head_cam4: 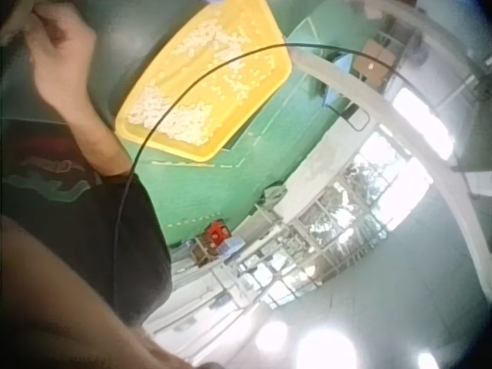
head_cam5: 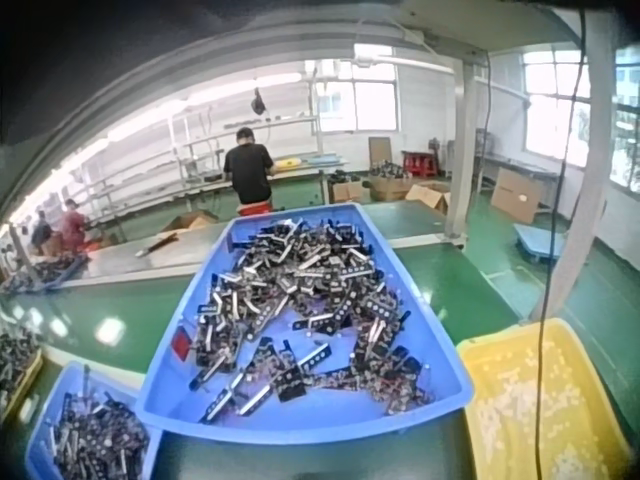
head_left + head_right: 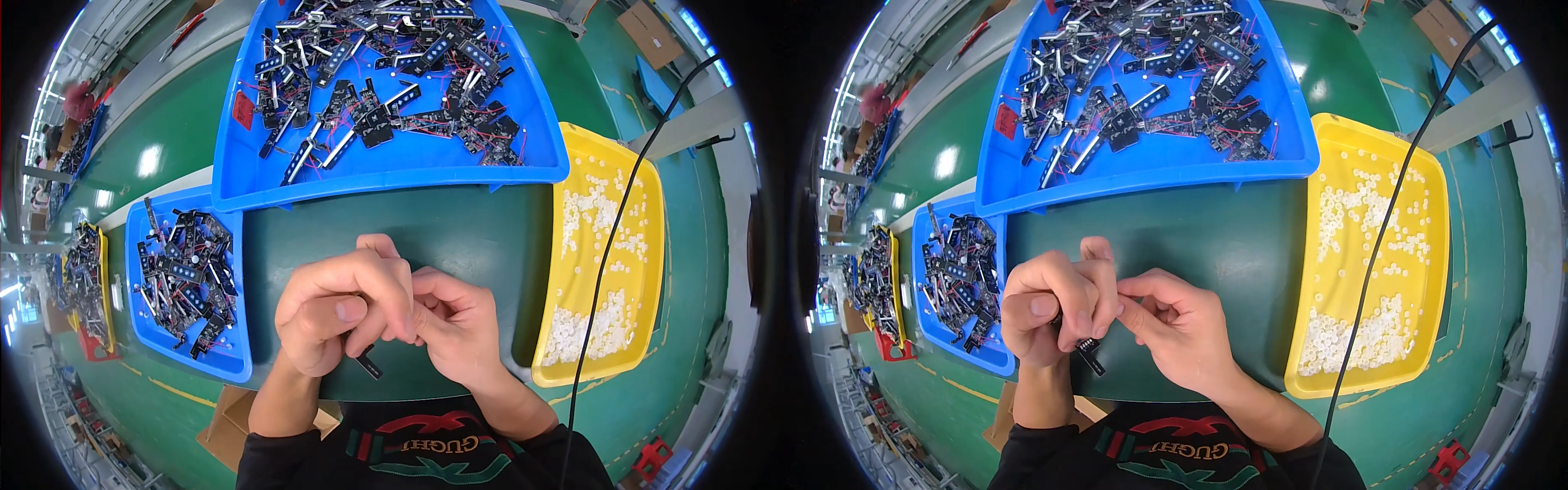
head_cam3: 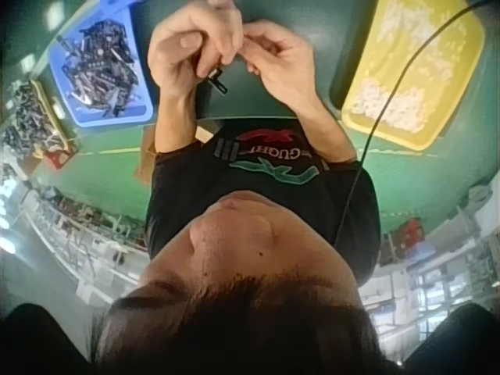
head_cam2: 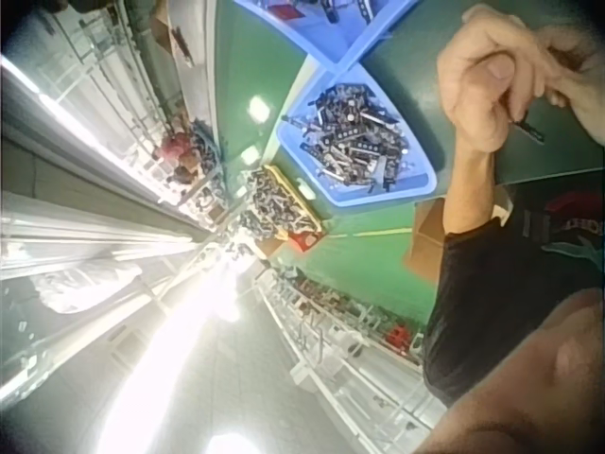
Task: The person repeatedly picks small white cylindrical components from a yellow tray and inserts them into small black circuit boards taken from a blue bin. The person handles the items one at a time, placing the assembled boards back into the blue bin after each insertion.
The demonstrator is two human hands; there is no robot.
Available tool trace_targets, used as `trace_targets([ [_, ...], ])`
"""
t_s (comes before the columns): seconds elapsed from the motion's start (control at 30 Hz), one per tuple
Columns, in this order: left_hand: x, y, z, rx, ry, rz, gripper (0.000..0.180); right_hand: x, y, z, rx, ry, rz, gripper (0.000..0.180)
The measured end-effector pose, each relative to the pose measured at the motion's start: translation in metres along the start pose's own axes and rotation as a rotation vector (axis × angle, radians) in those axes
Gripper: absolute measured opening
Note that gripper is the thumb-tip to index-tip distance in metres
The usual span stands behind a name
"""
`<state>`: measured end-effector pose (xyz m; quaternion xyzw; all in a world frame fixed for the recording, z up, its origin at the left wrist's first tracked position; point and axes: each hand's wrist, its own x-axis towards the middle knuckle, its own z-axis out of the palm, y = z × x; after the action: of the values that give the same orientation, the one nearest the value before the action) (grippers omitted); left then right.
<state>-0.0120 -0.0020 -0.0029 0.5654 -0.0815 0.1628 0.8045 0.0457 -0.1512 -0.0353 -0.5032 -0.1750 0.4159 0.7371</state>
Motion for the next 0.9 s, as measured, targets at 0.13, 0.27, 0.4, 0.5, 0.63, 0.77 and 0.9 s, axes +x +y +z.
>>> trace_targets([
  [0.13, 0.002, -0.005, 0.002, -0.112, 0.026, 0.065, 0.024, -0.001, 0.0, 0.001, 0.054, -0.018, -0.165, 0.015],
  [0.27, 0.005, -0.011, 0.003, -0.317, 0.088, 0.121, 0.025, -0.003, -0.001, 0.004, 0.122, -0.015, -0.265, 0.016],
  [0.4, 0.005, -0.011, 0.004, -0.196, 0.246, 0.033, 0.026, -0.005, 0.0, 0.002, 0.119, 0.013, -0.407, 0.015],
  [0.5, 0.005, -0.008, 0.005, -0.143, 0.217, -0.106, 0.059, -0.006, -0.003, -0.002, 0.112, 0.062, -0.522, 0.013],
  [0.63, 0.004, -0.009, 0.01, 0.017, 0.089, -0.201, 0.077, -0.007, -0.005, -0.004, 0.244, 0.139, -0.579, 0.012],
  [0.77, 0.002, -0.009, 0.016, 0.198, 0.049, -0.128, 0.05, -0.007, -0.008, -0.009, 0.121, 0.164, -0.629, 0.015],
  [0.9, 0.003, -0.008, 0.015, 0.243, 0.1, -0.068, 0.028, -0.006, -0.012, -0.013, -0.118, 0.15, -0.66, 0.02],
])
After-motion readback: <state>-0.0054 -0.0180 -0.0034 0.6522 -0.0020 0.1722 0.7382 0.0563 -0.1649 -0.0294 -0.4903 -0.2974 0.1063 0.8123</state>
